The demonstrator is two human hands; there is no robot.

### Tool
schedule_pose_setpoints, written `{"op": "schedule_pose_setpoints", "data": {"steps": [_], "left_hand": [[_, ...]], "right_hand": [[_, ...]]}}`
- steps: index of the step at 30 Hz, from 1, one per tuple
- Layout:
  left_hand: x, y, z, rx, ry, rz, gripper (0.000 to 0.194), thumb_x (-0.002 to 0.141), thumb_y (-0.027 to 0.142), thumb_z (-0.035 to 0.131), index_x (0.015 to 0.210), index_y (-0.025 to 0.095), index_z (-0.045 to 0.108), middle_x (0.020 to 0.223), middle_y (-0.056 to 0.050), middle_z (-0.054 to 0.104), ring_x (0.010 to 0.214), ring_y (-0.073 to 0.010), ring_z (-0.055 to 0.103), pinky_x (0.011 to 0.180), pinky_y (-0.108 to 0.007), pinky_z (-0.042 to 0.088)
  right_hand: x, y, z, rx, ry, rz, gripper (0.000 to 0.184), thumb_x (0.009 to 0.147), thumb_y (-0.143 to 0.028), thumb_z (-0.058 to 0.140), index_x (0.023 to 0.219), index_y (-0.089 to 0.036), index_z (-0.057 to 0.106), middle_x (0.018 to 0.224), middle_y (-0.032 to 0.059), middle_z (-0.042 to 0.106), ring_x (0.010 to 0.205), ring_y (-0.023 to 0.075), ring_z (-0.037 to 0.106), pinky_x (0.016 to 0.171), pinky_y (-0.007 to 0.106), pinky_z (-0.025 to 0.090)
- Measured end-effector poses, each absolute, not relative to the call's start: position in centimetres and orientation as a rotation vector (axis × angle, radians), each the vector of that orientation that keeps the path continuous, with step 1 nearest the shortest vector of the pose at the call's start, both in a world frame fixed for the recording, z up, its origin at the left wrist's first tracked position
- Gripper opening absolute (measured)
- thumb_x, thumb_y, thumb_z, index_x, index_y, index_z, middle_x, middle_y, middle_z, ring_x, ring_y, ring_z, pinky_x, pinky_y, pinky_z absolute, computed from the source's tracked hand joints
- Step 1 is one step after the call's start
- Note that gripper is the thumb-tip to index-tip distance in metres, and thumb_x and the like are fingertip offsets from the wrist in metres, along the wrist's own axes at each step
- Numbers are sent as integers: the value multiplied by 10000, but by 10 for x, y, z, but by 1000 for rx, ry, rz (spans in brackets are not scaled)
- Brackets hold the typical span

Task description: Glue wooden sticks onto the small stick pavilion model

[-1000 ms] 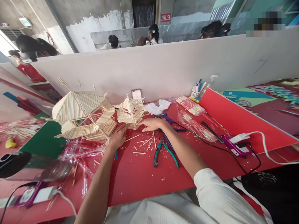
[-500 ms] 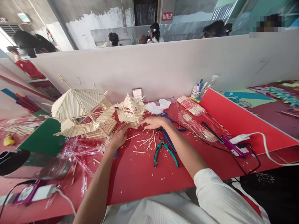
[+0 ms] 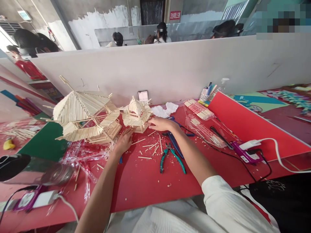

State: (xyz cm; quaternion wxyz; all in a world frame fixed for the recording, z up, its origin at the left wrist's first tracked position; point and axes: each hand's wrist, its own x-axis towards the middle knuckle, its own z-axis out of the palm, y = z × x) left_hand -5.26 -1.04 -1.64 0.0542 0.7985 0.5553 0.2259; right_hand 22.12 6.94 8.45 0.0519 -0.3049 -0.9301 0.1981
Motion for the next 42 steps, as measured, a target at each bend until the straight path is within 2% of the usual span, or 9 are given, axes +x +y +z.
{"op": "schedule_pose_setpoints", "data": {"steps": [4, 16, 26, 35, 42], "left_hand": [[-53, -11, -16, 2431, 1687, 666, 623, 910, 110, 427, 1517, 250, 466, 1504, -78, 540, 1449, -234, 434, 1197, -434, 391], [-51, -11, -14, 2448, 1696, 651, 635, 902, 84, 433, 1516, 241, 470, 1505, -80, 540, 1447, -236, 440, 1201, -433, 390], [-51, -12, -13, 2450, 1716, 635, 614, 918, 96, 425, 1517, 219, 469, 1525, -94, 520, 1443, -244, 446, 1191, -429, 402], [-51, -11, -15, 2440, 1718, 647, 574, 941, 119, 418, 1504, 203, 490, 1502, -113, 542, 1440, -259, 452, 1195, -447, 398], [-53, -8, -18, 2453, 1722, 667, 547, 953, 139, 412, 1488, 207, 503, 1490, -106, 553, 1411, -251, 487, 1183, -443, 417]], "right_hand": [[216, 71, 77, -914, -2782, 600, 315, 978, -176, 547, 1247, -218, 707, 1278, 79, 717, 1130, 227, 675, 934, 290, 475], [220, 84, 62, -803, -2756, 622, 316, 990, -179, 540, 1257, -217, 704, 1280, 75, 717, 1142, 219, 677, 957, 311, 493], [208, 72, 62, -904, -2706, 281, 230, 983, -216, 565, 1092, -207, 767, 1104, 79, 772, 980, 239, 714, 776, 310, 494], [246, 80, 84, -958, -2694, 583, 286, 955, -215, 573, 1170, -277, 751, 1129, 26, 773, 913, 190, 707, 780, 292, 473], [274, 84, 100, -1105, -2536, 517, 257, 952, -209, 564, 1101, -233, 772, 1073, 49, 781, 928, 204, 700, 805, 308, 475]]}}
